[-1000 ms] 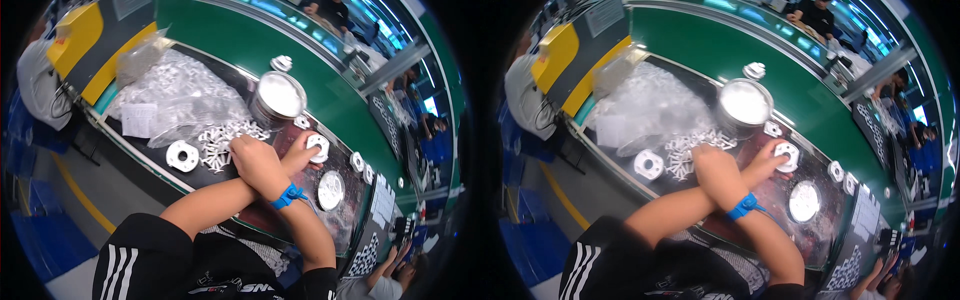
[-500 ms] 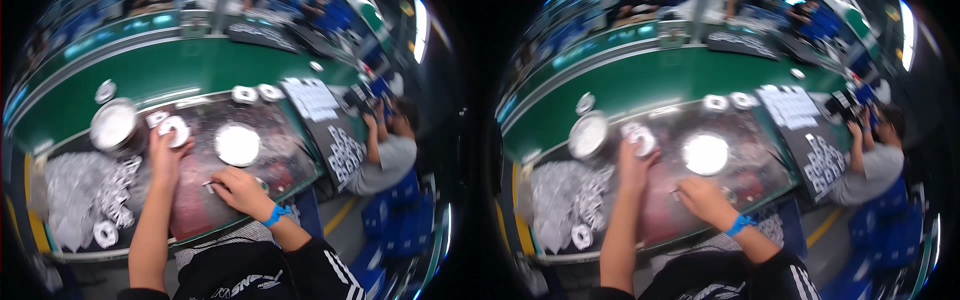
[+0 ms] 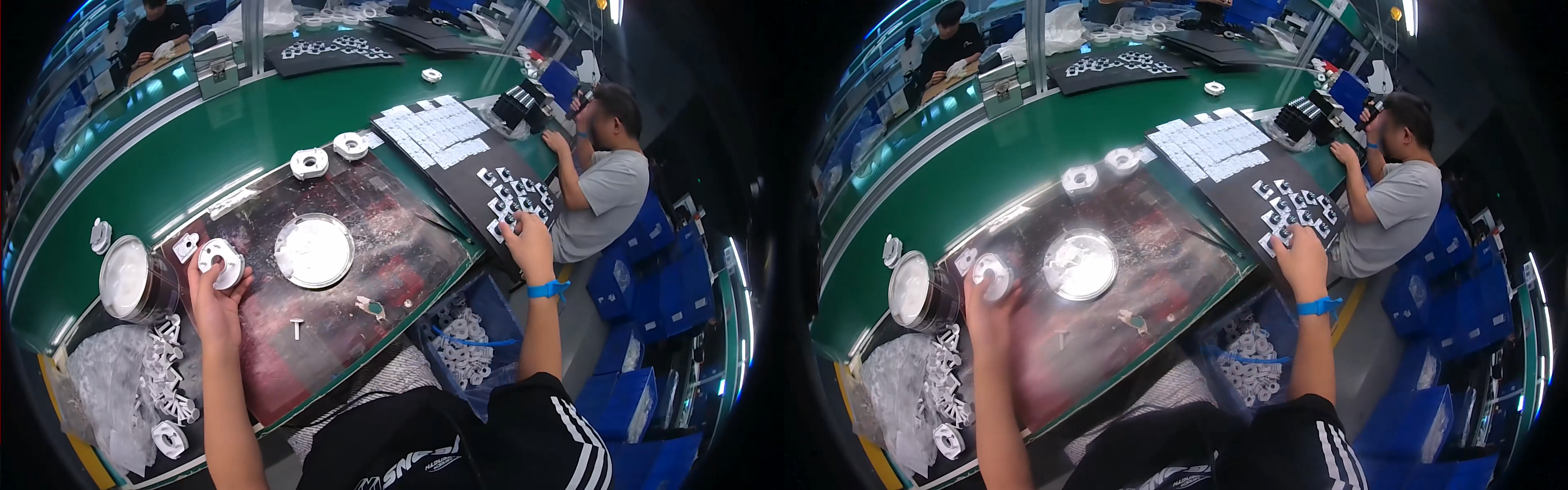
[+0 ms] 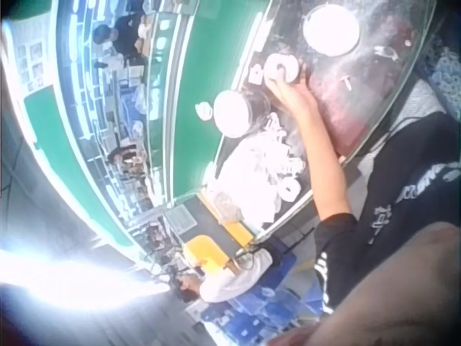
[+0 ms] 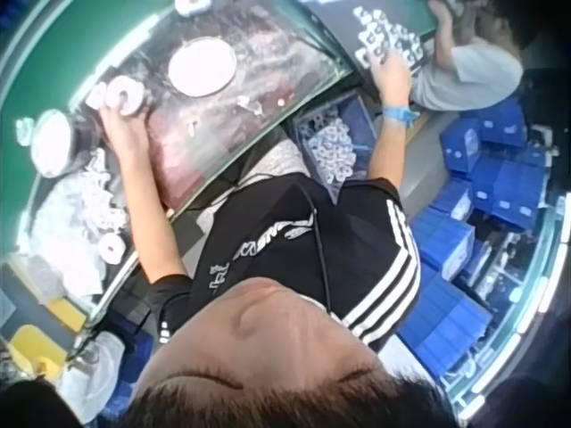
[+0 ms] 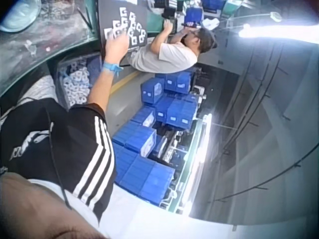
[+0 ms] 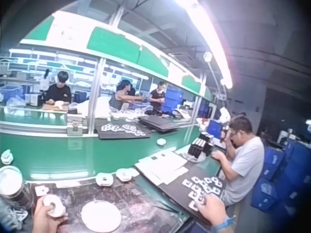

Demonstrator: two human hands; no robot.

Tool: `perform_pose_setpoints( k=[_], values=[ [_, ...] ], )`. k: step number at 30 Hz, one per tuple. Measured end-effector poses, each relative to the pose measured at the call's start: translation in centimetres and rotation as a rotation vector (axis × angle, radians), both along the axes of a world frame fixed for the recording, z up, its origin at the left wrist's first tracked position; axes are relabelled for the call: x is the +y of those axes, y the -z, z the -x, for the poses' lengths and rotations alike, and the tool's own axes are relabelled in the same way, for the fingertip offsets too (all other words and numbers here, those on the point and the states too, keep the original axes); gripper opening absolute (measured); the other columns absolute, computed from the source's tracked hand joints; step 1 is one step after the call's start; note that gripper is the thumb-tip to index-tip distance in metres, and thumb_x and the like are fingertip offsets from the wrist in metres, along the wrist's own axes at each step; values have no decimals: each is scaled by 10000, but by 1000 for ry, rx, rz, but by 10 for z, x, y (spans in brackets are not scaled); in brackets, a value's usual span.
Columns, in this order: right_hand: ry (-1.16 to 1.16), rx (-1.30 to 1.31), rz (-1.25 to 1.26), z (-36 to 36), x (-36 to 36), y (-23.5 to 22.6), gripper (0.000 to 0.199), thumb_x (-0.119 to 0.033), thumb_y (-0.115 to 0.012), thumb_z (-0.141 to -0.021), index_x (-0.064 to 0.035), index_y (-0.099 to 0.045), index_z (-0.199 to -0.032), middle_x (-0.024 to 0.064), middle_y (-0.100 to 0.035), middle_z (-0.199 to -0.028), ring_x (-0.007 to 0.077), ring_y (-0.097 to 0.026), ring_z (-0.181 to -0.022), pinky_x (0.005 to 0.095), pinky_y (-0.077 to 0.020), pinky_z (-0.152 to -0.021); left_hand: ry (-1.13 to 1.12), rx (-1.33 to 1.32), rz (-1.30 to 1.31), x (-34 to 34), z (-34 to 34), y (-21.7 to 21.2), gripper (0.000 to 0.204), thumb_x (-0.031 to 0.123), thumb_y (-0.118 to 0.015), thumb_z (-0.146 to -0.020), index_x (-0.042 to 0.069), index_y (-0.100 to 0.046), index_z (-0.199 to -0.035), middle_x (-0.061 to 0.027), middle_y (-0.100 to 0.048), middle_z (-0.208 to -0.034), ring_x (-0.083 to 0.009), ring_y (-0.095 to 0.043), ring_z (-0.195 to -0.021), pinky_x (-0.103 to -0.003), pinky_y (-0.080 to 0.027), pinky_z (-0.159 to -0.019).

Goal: Assembling plastic and metal components for light bulbs at a factory assembly line.

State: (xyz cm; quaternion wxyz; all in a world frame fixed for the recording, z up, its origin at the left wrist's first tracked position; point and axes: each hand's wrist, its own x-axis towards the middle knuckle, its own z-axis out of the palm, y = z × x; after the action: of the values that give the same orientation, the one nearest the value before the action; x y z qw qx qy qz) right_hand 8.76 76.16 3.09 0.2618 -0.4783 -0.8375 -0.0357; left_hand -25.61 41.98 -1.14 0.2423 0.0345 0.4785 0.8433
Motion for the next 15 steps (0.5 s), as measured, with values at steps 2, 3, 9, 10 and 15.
perform_pose_setpoints(
  k=[2,3,9,10,15],
  values=[
    [28,-66,106,-3,4,0,284,-268,-737,-784,-21,-684,-915,126,-623,-820,307,-624,-790,413,-501,-709,7,-2,6,0,1,4,462,132,-510,-918,107,-404,-1368,-124,-580,-1152,-305,-660,-902,-386,-557,-773],
    [31,-66,108,-4,7,3,284,-268,-737,-784,-21,-684,-915,126,-623,-820,307,-624,-790,413,-501,-709,14,-4,8,1,1,6,464,132,-510,-917,107,-404,-1369,-125,-581,-1150,-304,-659,-899,-387,-557,-774],
    [-72,19,120,4,9,2,250,-246,-751,-751,-27,-678,-846,120,-622,-796,299,-616,-766,396,-495,-697,21,-4,8,1,-1,3,469,138,-509,-917,106,-400,-1372,-125,-578,-1152,-304,-657,-891,-390,-557,-774],
    [-93,11,119,2,9,4,244,-234,-751,-742,-24,-673,-839,119,-621,-796,301,-614,-766,395,-494,-697,20,-4,5,1,-1,2,469,138,-509,-917,106,-400,-1372,-125,-578,-1152,-304,-657,-891,-390,-557,-774],
    [-175,112,111,13,6,5,244,-197,-751,-730,-10,-664,-861,129,-622,-810,297,-617,-772,394,-491,-700,21,-9,-13,2,-2,0,494,121,-543,-912,111,-383,-1380,-121,-579,-1147,-283,-656,-890,-364,-557,-760]
  ],
)
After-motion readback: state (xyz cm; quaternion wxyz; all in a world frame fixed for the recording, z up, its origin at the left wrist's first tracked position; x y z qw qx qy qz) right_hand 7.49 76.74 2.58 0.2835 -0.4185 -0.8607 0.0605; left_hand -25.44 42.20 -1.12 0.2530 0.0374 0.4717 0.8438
